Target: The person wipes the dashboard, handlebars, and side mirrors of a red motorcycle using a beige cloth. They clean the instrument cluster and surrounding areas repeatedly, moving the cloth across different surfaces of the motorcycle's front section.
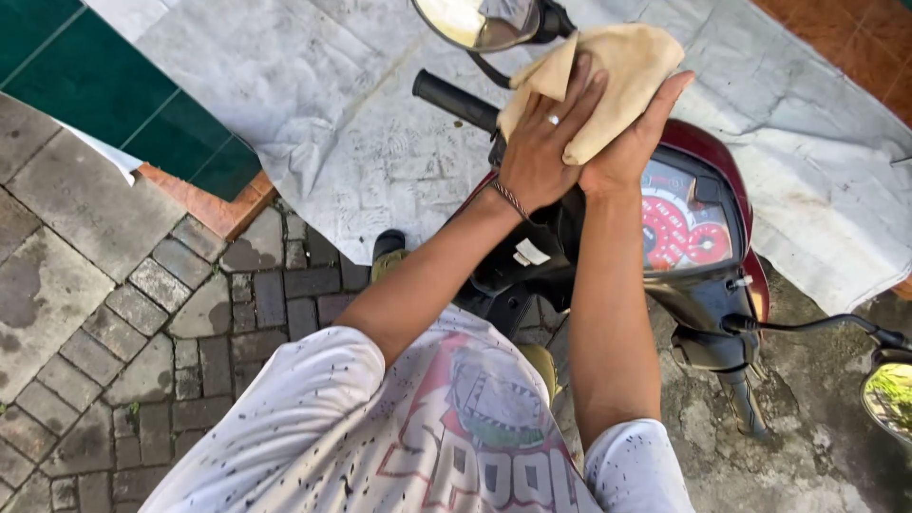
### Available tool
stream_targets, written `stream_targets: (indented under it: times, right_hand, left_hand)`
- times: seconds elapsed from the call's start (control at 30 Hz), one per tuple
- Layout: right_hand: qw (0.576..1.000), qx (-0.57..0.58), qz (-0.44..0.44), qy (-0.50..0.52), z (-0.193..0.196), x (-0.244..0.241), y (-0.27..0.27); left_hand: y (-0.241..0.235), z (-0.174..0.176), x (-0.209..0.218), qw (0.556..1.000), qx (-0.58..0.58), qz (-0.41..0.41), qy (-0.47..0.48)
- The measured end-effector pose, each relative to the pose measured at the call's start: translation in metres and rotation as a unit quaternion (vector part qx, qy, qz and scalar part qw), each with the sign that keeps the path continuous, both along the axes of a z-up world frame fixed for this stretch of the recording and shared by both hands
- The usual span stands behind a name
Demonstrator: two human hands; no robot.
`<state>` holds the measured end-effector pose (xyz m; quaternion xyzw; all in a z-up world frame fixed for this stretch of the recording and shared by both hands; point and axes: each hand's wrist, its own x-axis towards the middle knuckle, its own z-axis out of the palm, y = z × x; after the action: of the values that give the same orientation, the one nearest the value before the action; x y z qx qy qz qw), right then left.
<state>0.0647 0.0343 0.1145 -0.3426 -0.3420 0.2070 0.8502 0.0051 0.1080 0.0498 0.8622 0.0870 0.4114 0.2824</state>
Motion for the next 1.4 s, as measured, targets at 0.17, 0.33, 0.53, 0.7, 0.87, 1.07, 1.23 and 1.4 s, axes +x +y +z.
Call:
stream_targets:
  times: [0.17,0.33,0.53,0.7,0.87,1.07,1.23,1.4]
  right_hand:
    - [0.994,-0.005,-0.010,0.110,-0.019,-0.004,-0.008]
    - [0.991,-0.039,-0.024,0.124,-0.013,-0.013,-0.007]
    - [0.993,0.016,-0.025,0.110,-0.030,-0.022,-0.002]
    - [0.979,-0.090,-0.163,-0.088,-0.075,-0.039,-0.021]
    - [0.969,-0.128,-0.134,-0.161,-0.065,-0.063,-0.060]
    - [0.923,-0.197,-0.329,-0.013,-0.018,-0.036,-0.058]
    - [0.810,-0.240,-0.452,-0.287,0.009,0.018,-0.028]
    - [0.755,-0.326,-0.298,-0.485,0.040,-0.017,0.012]
  left_hand:
    - [0.019,-0.008,0.009,0.991,-0.025,-0.117,-0.061]
    - [0.002,-0.006,0.011,0.977,-0.131,-0.129,-0.112]
    - [0.014,-0.007,-0.031,0.993,-0.008,-0.114,-0.024]
    - [0.014,-0.006,-0.068,0.990,-0.003,-0.141,-0.021]
    - [-0.007,0.027,-0.093,0.877,-0.433,-0.206,-0.001]
    - [0.012,0.023,-0.025,0.949,-0.235,-0.053,-0.204]
    - [0.026,-0.012,-0.013,0.997,-0.006,-0.039,-0.065]
    - [0.026,-0.034,-0.013,0.992,0.073,-0.029,-0.100]
